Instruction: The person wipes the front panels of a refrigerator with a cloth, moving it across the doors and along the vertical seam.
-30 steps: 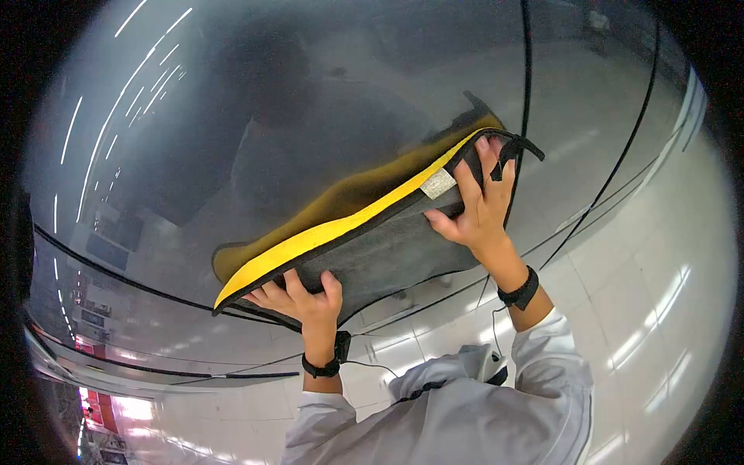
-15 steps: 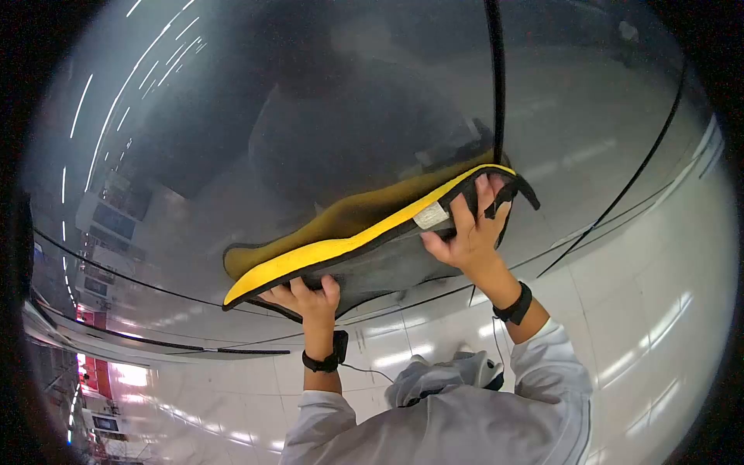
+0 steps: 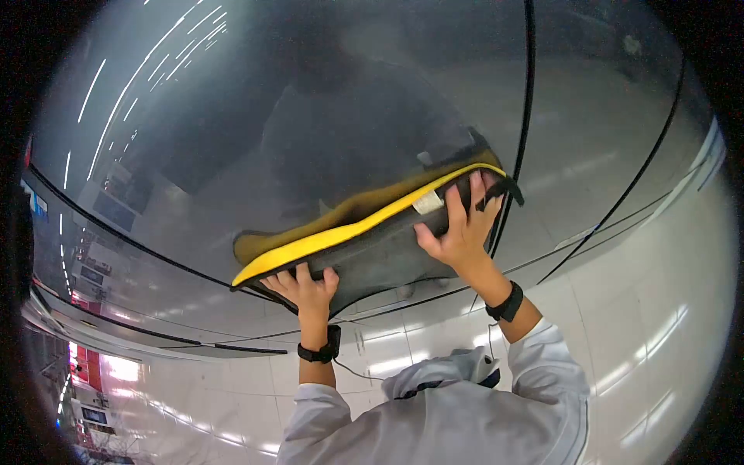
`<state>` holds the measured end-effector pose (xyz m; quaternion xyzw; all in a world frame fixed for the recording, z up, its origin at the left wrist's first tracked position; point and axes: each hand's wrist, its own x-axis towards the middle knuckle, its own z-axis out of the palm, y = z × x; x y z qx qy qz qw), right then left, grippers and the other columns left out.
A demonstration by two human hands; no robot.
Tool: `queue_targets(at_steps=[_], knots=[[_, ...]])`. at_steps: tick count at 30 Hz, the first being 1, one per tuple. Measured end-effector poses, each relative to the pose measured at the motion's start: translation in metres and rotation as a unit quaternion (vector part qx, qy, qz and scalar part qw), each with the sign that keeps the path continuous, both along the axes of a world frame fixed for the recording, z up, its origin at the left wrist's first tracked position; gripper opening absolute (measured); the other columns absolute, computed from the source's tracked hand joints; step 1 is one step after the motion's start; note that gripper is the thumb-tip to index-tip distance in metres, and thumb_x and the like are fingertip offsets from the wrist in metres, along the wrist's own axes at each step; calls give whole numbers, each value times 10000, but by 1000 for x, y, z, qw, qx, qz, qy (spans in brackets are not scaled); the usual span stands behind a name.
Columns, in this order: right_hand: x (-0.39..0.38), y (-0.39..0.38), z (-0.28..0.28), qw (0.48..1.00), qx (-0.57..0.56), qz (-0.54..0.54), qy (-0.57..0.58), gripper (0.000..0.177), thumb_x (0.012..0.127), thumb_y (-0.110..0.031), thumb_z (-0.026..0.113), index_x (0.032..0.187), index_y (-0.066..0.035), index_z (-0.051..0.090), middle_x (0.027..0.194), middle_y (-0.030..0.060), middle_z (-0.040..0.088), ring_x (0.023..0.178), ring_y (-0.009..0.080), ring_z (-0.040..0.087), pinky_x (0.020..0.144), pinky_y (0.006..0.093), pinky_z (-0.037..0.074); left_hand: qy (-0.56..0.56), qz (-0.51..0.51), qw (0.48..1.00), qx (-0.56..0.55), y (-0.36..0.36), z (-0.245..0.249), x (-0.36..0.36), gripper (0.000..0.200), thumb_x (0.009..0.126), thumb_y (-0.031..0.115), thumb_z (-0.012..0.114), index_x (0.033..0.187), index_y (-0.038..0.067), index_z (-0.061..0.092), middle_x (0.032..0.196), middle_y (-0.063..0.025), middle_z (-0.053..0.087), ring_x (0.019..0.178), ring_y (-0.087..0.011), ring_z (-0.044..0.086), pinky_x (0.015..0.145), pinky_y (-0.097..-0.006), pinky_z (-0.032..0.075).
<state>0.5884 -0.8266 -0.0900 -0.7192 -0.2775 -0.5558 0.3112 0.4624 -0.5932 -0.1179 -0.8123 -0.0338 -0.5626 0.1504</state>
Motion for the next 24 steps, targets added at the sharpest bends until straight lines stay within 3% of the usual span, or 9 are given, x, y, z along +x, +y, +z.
queue_targets(at_steps=[3,11,16,21,22,24], knots=[[-3,2,19,1000,15,0,-21,667,607,-384,572,1161,-61,391,1241,240,305,1131,401,284,910,551,157,-32,6,999,6,1,15,1,493,741,432,425,1093,87,405,1147,-205,331,1128,-436,236,891,-620,152],[-11,22,56,998,43,-2,-55,645,638,-398,537,1159,-36,422,1254,236,293,1153,389,276,934,525,148,-57,-7,998,9,13,64,-8,521,753,403,419,1158,76,398,1217,-204,297,1165,-417,219,929,-589,137],[-16,24,32,998,13,17,-63,619,655,-424,530,1138,-45,444,1243,231,309,1146,385,284,934,533,144,-94,-7,996,-3,21,35,-13,519,783,411,381,1177,73,371,1233,-205,277,1169,-420,205,931,-582,140],[-29,41,10,999,-27,16,-23,519,646,-424,542,1047,-99,490,1168,214,384,1045,375,358,828,466,260,-60,0,998,-28,36,16,-22,553,804,429,359,1202,49,302,1238,-213,266,1162,-455,178,907,-571,149],[-29,45,-2,998,-25,30,-44,508,638,-425,548,1035,-111,498,1154,201,399,1030,366,373,823,484,272,-49,4,998,-38,42,3,-26,557,806,443,358,1187,40,313,1224,-223,272,1153,-455,187,906,-571,152],[-32,49,-16,998,-35,47,-37,503,634,-431,552,1031,-126,504,1141,185,411,1003,345,397,808,505,287,-93,5,995,-43,44,-5,-23,474,781,464,360,1028,64,414,1057,-167,399,964,-391,359,767,-491,285]])
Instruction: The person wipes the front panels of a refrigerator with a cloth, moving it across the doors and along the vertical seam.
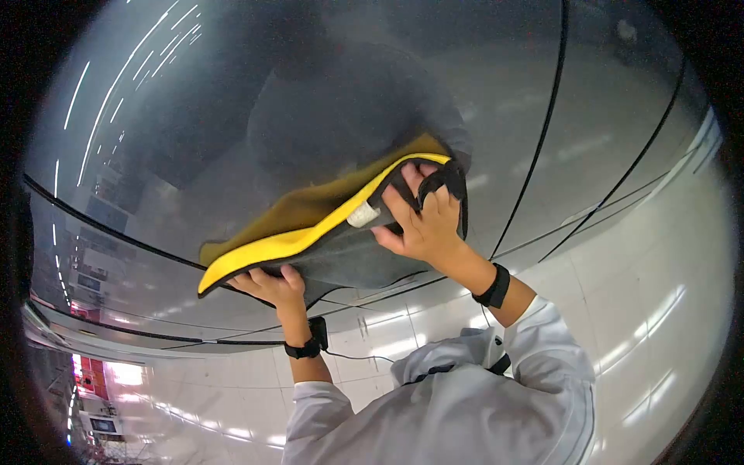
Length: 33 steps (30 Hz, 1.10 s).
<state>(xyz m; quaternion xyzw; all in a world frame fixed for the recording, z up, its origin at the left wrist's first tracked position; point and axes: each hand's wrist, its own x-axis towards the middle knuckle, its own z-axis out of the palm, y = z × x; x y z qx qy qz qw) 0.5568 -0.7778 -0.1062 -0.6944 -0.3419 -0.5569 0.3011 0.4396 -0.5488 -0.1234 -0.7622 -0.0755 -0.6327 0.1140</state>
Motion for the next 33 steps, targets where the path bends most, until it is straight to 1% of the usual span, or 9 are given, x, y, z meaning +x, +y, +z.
queue_targets(at_steps=[6,9,11,13,16,18,23,28,33], knots=[[2,-6,-31,998,-52,-22,27,468,626,-447,560,1024,-206,511,1059,99,444,923,270,435,855,525,259,47,-8,998,-38,-5,-32,-5,490,768,423,408,1108,71,390,1130,-192,340,1029,-402,310,810,-524,250],[8,-16,-32,996,-73,-34,24,460,612,-459,570,1001,-221,513,1061,75,445,921,248,438,848,511,270,66,-10,997,-50,-14,-41,-2,469,761,416,426,1069,63,400,1097,-195,338,1015,-408,302,809,-539,242],[14,-25,-31,997,-66,-31,20,465,613,-454,576,997,-200,511,1071,97,441,940,270,430,828,489,296,88,-34,994,-52,-21,-46,2,467,799,405,404,1056,20,344,1125,-235,280,1095,-464,197,864,-606,135],[22,-33,-23,998,-54,-32,10,488,613,-451,584,1003,-170,500,1099,130,429,973,315,407,806,470,307,98,-44,993,-47,-28,-39,6,466,759,368,452,1053,24,341,1088,-233,285,1085,-459,201,852,-624,131],[34,-50,-16,997,-44,-70,9,590,628,-513,556,1045,-104,468,1173,197,356,1036,368,354,825,486,266,125,-32,991,-24,-42,-25,13,473,725,345,478,1059,38,344,1096,-219,282,1082,-443,212,850,-626,135],[40,-61,-11,995,-39,-94,19,714,664,-568,502,1141,-46,402,1257,232,262,1116,432,277,849,515,236,118,-25,993,8,-51,-10,20,500,720,372,468,1094,61,350,1124,-196,283,1095,-416,223,856,-617,145],[45,-74,10,996,7,-89,26,803,699,-565,458,1273,-46,243,1320,235,148,1169,456,191,893,533,199,80,-31,995,48,-65,28,32,482,711,414,463,1079,104,431,1109,-189,344,1092,-390,268,888,-590,150],[39,-69,37,995,32,-85,43,794,700,-520,469,1282,-40,219,1321,244,132,1180,456,157,899,551,182,82,-11,994,72,-62,63,30,514,688,431,480,1102,124,479,1146,-190,352,1135,-402,252,935,-560,136],[33,-63,47,994,48,-81,56,801,676,-486,503,1276,-32,229,1321,260,119,1192,454,139,908,575,127,75,-8,994,79,-54,71,24,524,692,436,477,1112,124,481,1168,-190,347,1146,-401,246,931,-561,154]])
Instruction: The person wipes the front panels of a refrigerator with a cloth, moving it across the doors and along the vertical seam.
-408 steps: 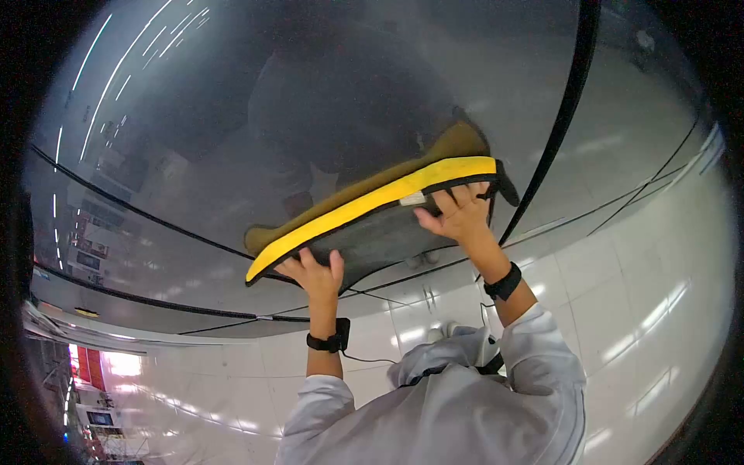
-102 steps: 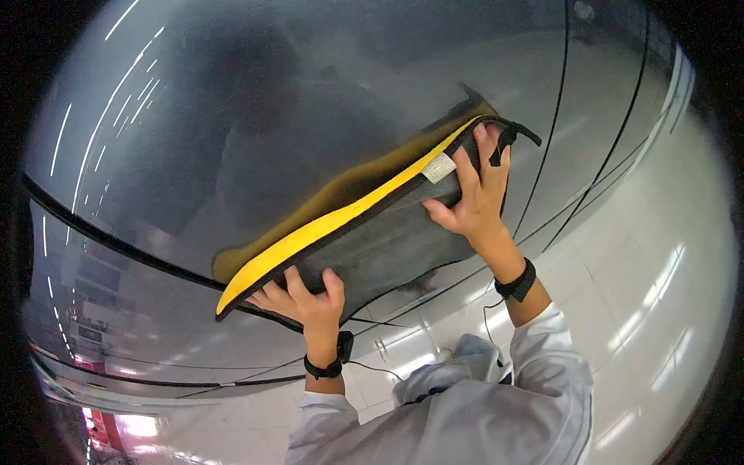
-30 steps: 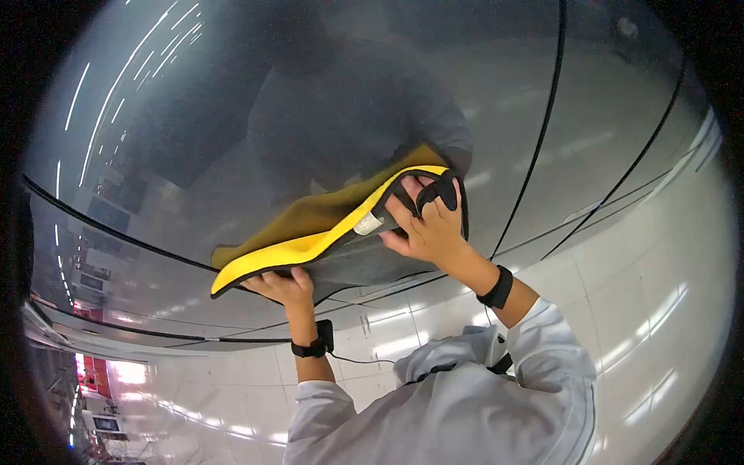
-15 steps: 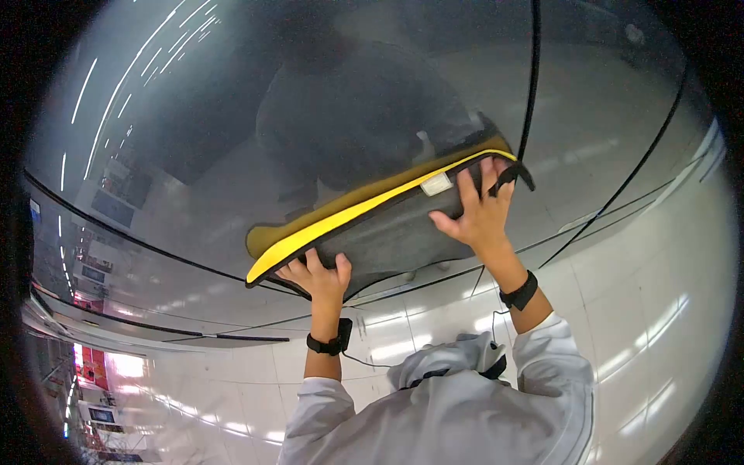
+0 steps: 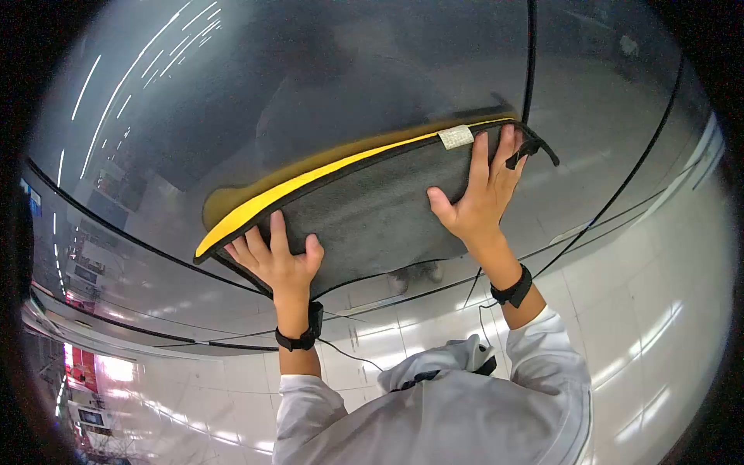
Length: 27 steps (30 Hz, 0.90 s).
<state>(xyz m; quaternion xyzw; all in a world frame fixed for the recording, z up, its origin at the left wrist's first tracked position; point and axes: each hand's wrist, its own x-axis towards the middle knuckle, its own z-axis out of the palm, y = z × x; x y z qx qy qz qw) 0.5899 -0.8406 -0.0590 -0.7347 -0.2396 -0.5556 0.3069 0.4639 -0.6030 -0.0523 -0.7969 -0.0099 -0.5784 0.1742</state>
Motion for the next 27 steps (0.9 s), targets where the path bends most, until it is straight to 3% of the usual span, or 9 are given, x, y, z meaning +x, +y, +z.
queue_targets(at_steps=[9,11,15,16,20,27], knots=[[-17,21,14,999,-2,41,-8,768,646,-463,554,1239,-39,313,1302,269,177,1191,439,171,920,560,112,-34,7,999,-13,19,7,-16,536,744,425,423,1146,71,434,1202,-199,329,1152,-417,243,919,-567,179],[-28,27,15,998,-50,31,8,724,642,-458,566,1196,-36,368,1286,266,214,1174,436,204,924,544,124,-35,14,999,-22,28,2,-24,552,770,417,400,1182,51,378,1242,-217,286,1170,-414,220,928,-563,158],[-37,50,11,995,-54,71,-40,639,636,-445,576,1146,-86,436,1221,242,333,1094,399,322,892,521,193,-47,22,998,-47,53,-23,-35,565,810,426,346,1217,36,305,1259,-258,239,1172,-445,183,929,-561,142],[-42,53,8,996,-58,60,-35,622,622,-436,599,1133,-113,456,1168,218,399,1032,368,383,859,480,268,-45,20,997,-64,55,-32,-38,573,811,430,343,1219,32,295,1254,-267,234,1170,-450,178,927,-561,141],[-42,49,-10,993,-77,60,-68,620,591,-430,638,1109,-129,480,1095,183,454,926,320,444,779,389,371,-39,10,994,-100,50,-70,-40,582,817,425,338,1234,28,250,1219,-269,246,1141,-458,195,910,-575,133],[-32,34,-35,994,-89,45,-52,616,594,-450,635,1107,-152,471,1174,181,387,1006,354,388,807,410,323,-7,-6,991,-137,27,-86,-32,568,773,342,392,1230,40,242,1234,-269,215,1166,-462,143,902,-614,82]])
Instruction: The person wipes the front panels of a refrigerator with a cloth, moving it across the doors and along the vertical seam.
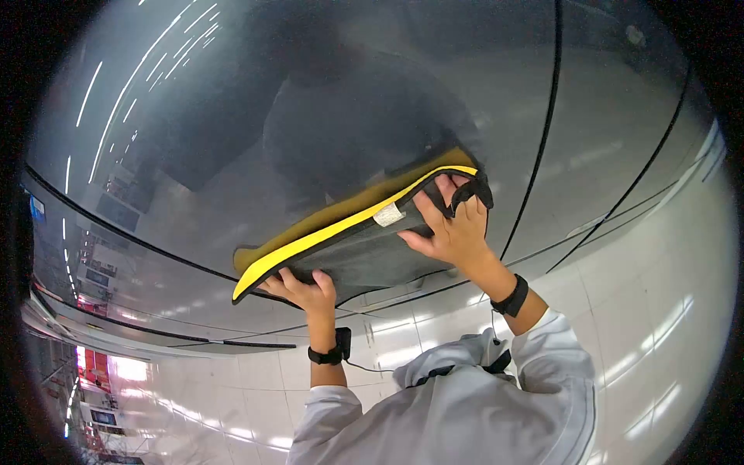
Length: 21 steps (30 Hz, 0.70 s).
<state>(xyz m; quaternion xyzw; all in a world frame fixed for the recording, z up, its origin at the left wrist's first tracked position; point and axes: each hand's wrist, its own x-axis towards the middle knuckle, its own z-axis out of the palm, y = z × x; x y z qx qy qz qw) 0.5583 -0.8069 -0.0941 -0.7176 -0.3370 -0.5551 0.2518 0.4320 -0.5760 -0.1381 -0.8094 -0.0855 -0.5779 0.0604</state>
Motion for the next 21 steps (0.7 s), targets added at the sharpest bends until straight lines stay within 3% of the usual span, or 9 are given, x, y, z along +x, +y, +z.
queue_targets(at_steps=[4,7,9,11,14,16,17,18,21], knots=[[-3,-6,2,999,14,28,37,708,559,-395,686,1153,-131,406,1200,213,348,1026,390,360,791,475,297,-13,-19,998,-51,-33,23,2,533,703,119,444,1199,22,276,1238,-285,200,1174,-488,111,909,-607,110],[-11,-10,8,997,35,53,47,697,573,-309,710,1155,-101,389,1204,241,331,1046,431,351,813,541,277,32,-48,998,-26,-43,28,6,356,658,-22,414,1012,-26,453,1211,-286,211,1150,-512,144,908,-604,149],[-16,-8,11,992,74,91,39,603,581,-145,718,1100,-66,423,1209,253,322,1074,455,341,848,554,269,29,-45,998,20,-46,32,12,325,655,-33,414,959,33,505,1216,-239,234,1154,-508,140,885,-654,104],[-16,-1,3,985,83,152,-15,442,574,-5,671,980,-44,501,1080,182,407,936,379,442,805,488,343,41,-46,997,48,-54,41,17,370,656,-48,411,981,89,521,1236,-198,249,1169,-503,108,854,-690,57],[-17,10,2,979,84,187,-3,353,581,23,625,915,-60,548,963,119,423,776,307,475,716,445,386,49,-61,997,15,-60,55,19,380,716,173,481,1094,135,492,1287,-200,215,1177,-506,70,860,-684,35],[-18,15,9,987,53,152,22,329,604,-46,631,922,-72,554,988,116,421,800,307,469,708,439,375,41,-61,997,20,-60,53,22,417,714,255,488,1115,143,475,1296,-199,203,1178,-505,63,857,-686,31],[-18,17,10,988,52,144,26,339,636,-195,632,957,-113,564,1004,106,415,874,314,435,764,442,336,34,-62,997,23,-60,53,24,465,712,336,496,1137,151,457,1306,-198,190,1179,-504,57,854,-688,26],[-18,19,9,988,52,144,26,339,636,-195,632,957,-113,564,1004,106,415,874,314,435,764,442,336,35,-62,997,24,-59,53,25,465,712,336,496,1137,151,457,1306,-198,190,1179,-504,57,854,-688,26],[-17,25,-2,998,7,47,36,454,654,-476,570,1019,-206,562,1055,101,398,982,318,348,895,481,202,29,-34,998,52,-57,52,29,536,698,451,507,1144,159,444,1307,-198,197,1181,-496,72,850,-692,31]])
